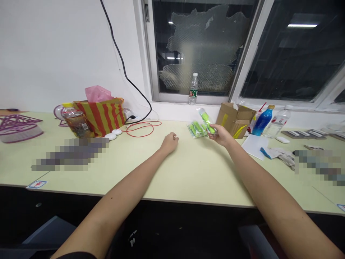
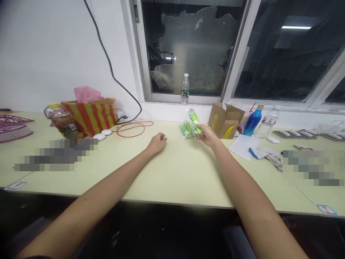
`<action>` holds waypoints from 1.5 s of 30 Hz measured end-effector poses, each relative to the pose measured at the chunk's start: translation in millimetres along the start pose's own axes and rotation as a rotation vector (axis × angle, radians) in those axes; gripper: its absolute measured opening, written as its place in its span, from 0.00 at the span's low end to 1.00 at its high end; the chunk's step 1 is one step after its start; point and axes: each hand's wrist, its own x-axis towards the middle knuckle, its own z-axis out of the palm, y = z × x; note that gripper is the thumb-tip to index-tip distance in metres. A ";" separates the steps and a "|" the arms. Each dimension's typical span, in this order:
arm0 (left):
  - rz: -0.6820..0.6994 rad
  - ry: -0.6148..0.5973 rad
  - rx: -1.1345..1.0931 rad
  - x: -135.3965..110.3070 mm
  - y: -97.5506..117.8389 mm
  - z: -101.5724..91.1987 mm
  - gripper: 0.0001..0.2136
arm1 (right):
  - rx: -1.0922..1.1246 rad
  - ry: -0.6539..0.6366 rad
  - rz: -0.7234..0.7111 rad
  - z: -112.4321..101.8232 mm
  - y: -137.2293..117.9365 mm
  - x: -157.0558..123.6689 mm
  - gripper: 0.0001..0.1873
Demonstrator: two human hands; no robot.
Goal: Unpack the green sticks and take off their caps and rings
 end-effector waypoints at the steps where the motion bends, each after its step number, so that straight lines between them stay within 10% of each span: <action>1: 0.041 -0.012 0.097 -0.2 -3.3 2.4 0.12 | -0.044 0.060 0.003 -1.6 -1.4 10.8 0.09; 11: 0.209 -0.126 0.450 -3.3 -5.8 21.3 0.17 | -0.599 0.205 0.019 1.0 7.3 81.1 0.20; 20: 0.232 -0.157 0.546 12.3 -4.4 22.4 0.19 | -1.021 0.418 -0.370 10.9 15.8 45.9 0.17; 27: 0.240 -0.162 0.542 17.2 -2.9 23.6 0.19 | -1.282 -0.300 -0.679 42.2 46.9 -37.2 0.11; 45: 0.255 -0.095 0.435 -1.0 20.5 7.0 0.14 | -0.922 -0.270 -0.459 32.1 52.1 -35.6 0.10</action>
